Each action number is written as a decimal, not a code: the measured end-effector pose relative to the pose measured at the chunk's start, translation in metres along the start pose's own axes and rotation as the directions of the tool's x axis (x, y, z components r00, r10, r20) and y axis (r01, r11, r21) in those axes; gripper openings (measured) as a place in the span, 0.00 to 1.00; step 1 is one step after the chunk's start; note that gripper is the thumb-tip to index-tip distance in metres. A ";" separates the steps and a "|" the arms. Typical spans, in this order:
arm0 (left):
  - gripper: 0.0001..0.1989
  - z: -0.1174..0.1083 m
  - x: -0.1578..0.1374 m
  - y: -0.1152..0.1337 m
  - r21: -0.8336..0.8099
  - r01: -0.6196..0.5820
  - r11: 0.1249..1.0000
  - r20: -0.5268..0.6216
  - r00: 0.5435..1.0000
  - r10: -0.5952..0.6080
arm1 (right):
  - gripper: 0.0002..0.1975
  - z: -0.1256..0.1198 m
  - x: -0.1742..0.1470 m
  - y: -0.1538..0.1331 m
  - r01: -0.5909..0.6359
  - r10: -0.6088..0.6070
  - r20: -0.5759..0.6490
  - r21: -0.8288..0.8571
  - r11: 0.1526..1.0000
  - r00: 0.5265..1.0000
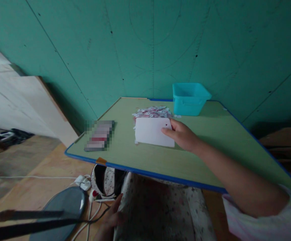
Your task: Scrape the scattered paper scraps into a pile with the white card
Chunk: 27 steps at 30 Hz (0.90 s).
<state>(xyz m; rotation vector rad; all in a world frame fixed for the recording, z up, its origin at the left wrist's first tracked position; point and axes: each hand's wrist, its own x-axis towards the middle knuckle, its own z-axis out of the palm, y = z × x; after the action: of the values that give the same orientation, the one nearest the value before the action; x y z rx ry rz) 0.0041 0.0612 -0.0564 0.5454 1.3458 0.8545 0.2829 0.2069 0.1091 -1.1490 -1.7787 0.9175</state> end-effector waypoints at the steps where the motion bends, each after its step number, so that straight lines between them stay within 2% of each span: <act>1: 0.31 0.001 -0.001 -0.002 -0.006 -0.034 0.999 -0.012 0.999 0.034 | 0.13 0.001 0.000 0.002 0.009 -0.009 -0.011 -0.014 1.000 1.000; 5: 0.17 0.004 -0.001 -0.007 -0.008 -0.127 0.992 -0.033 0.991 0.127 | 0.14 0.002 0.004 0.009 0.045 -0.047 -0.085 -0.026 0.999 0.995; 8: 0.14 0.008 -0.002 -0.005 -0.013 -0.116 0.993 -0.042 0.992 0.116 | 0.15 0.000 0.005 0.009 0.044 -0.044 -0.111 0.002 0.999 0.993; 13: 0.12 0.010 -0.002 -0.003 -0.024 -0.092 0.995 -0.035 0.995 0.091 | 0.14 -0.003 0.004 0.006 0.030 -0.034 -0.134 -0.032 0.999 0.990; 23: 0.14 0.003 0.003 -0.009 0.022 -0.120 0.993 -0.049 0.991 0.121 | 0.13 0.011 0.000 0.009 0.098 -0.103 -0.022 -0.159 0.982 0.994; 27: 0.14 0.005 0.002 -0.009 0.027 -0.129 0.991 -0.057 0.990 0.130 | 0.13 0.005 0.001 0.005 0.091 -0.112 -0.124 -0.165 0.982 0.986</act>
<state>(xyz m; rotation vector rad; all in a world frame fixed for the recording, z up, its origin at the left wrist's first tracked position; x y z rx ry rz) 0.0113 0.0586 -0.0637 0.6349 1.3866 0.9684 0.2800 0.2085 0.1032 -1.1779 -1.8087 0.6337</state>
